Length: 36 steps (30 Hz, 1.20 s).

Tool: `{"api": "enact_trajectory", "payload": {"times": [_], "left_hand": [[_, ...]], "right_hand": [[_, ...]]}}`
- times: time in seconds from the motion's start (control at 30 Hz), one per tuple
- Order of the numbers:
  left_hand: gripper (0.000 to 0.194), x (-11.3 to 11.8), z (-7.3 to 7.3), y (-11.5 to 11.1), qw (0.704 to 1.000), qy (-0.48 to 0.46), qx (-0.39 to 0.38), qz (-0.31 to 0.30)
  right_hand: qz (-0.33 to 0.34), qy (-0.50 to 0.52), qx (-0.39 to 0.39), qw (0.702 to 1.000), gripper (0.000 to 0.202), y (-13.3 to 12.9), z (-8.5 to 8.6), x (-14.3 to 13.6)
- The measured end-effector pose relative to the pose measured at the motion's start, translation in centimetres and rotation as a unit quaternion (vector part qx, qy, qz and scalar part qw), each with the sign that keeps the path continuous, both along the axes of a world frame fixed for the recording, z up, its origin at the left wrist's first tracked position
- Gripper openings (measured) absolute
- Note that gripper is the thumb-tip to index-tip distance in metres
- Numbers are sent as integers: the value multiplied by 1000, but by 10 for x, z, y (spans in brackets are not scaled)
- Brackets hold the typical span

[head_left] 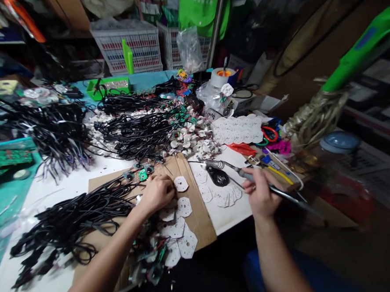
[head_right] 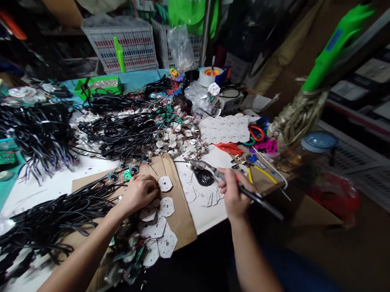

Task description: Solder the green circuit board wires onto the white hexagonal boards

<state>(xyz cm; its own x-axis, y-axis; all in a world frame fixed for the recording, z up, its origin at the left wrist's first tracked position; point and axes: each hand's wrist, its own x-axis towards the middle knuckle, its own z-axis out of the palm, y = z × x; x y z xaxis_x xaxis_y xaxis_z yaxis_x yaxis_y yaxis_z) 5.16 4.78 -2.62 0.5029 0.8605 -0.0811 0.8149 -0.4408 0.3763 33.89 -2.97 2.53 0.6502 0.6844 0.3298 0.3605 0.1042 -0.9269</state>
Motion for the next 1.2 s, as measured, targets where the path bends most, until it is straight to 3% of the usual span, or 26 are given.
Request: {"api": "enact_trajectory", "payload": {"times": [0.1,0.17,0.3,0.43,0.5,0.57,0.67,0.77,0.9,0.97,1.07,1.2], "left_hand": [[16,-11,1,-8,991,-48,-47,-115],[14,-16,4,-13,984,-65,-69,-150],[22,-24,9,-14,988,-126,-36,-77],[35,-43,3,-2,991,-124,54,1],[36,-53,-5,1,994,-86,62,-3],[36,-58,-11,-1,997,-61,55,-8],[36,-58,-13,-8,998,-54,29,-19],[36,-53,-7,-17,996,-70,-22,-57],[37,-47,2,-25,983,-123,-90,-106],[36,-44,5,-29,978,-135,-111,-117],[33,-44,8,-34,973,-142,-133,-122],[31,-47,10,-40,967,-159,-158,-120]], "right_hand": [[60,-85,-73,992,44,19,6,7],[97,-95,-103,985,45,32,1,6],[153,-18,-158,975,50,45,-13,1],[172,55,-157,971,59,34,-33,2],[178,39,-171,968,58,24,-48,0],[198,-46,-194,960,46,17,-64,-6],[274,-254,-190,908,29,17,-79,-21],[341,-400,-219,822,52,28,-76,-31],[428,-443,-334,713,72,45,-52,-30],[459,-434,-382,675,80,51,-40,-28],[467,-423,-429,647,96,59,-31,-29],[459,-421,-433,652,103,65,-32,-33]]}}
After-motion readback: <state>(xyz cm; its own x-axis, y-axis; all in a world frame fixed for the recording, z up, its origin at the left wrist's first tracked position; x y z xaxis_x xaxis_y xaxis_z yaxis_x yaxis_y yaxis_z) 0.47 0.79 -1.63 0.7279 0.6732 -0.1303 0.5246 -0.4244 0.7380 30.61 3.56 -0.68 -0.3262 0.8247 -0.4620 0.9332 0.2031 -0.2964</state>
